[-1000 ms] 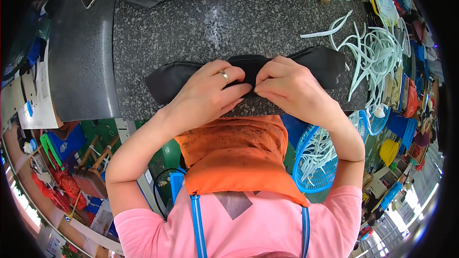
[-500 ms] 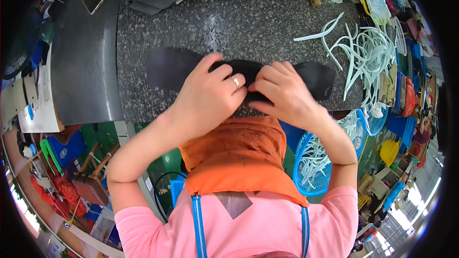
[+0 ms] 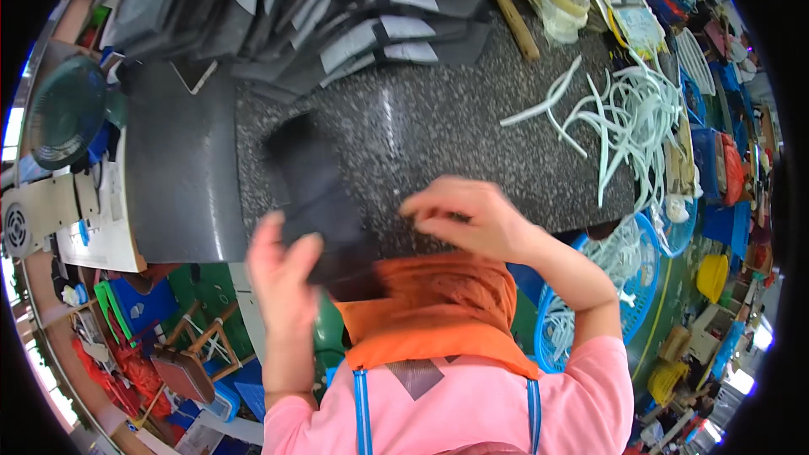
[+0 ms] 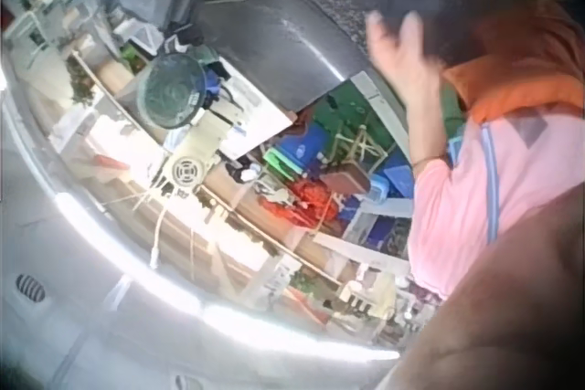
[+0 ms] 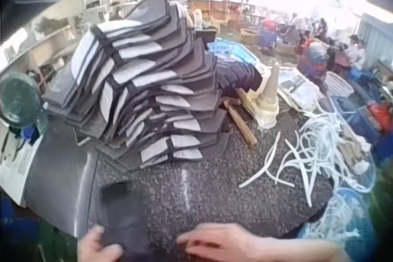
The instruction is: The person picks up a white strip and places it onto a black shoe component on the workbench, then folds the edges of the black component over the strip and presses them down. They repeat this process with several black components, reaching for new white strips from a blue basket and stacking the finished items on the bench.
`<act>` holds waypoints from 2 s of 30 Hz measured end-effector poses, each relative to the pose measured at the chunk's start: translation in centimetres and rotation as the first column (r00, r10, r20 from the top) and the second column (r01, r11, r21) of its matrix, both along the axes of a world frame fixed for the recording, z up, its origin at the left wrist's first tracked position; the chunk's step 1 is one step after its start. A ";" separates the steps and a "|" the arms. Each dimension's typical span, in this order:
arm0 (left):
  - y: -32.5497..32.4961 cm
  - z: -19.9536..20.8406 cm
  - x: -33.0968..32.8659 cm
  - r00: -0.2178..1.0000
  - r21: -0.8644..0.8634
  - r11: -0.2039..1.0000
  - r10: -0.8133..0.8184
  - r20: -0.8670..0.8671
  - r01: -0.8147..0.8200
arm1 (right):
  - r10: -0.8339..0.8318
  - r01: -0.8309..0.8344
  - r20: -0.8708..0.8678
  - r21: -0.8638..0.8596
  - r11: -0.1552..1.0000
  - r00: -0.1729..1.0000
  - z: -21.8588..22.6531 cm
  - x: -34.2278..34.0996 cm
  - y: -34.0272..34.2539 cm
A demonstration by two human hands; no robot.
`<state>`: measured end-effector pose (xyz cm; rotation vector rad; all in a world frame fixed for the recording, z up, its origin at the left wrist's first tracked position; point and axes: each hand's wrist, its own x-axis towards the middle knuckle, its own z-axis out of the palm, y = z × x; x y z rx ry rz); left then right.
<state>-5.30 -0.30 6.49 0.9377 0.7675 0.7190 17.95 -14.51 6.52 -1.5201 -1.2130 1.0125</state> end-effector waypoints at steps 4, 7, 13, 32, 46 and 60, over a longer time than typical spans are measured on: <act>9.7 2.9 -4.5 0.896 0.472 0.864 0.340 -0.287 -0.176 | -0.248 0.348 0.943 0.160 0.924 0.224 -0.7 6.3 -2.0; 17.8 -1.2 -5.4 0.600 0.587 0.801 0.415 -0.684 0.116 | -0.218 0.359 0.976 0.194 0.913 0.025 -2.0 10.0 -4.4; 15.3 8.7 10.0 0.773 0.947 -0.283 0.631 0.065 0.151 | -0.727 0.517 0.655 0.557 0.650 0.209 -1.3 14.8 -5.8; -2.3 -3.7 4.2 0.740 0.734 0.089 -0.103 -0.665 0.673 | -0.698 0.711 0.516 0.219 0.668 0.496 2.7 4.3 -7.3; -0.2 -3.3 1.6 0.800 0.808 0.427 0.262 -0.540 0.406 | -0.093 0.103 0.520 0.010 0.995 0.849 0.4 -1.8 0.8; -1.0 -3.6 -0.4 0.753 0.872 0.175 0.446 -0.485 0.458 | -0.051 0.170 0.473 -0.213 0.962 0.879 0.8 -0.9 1.8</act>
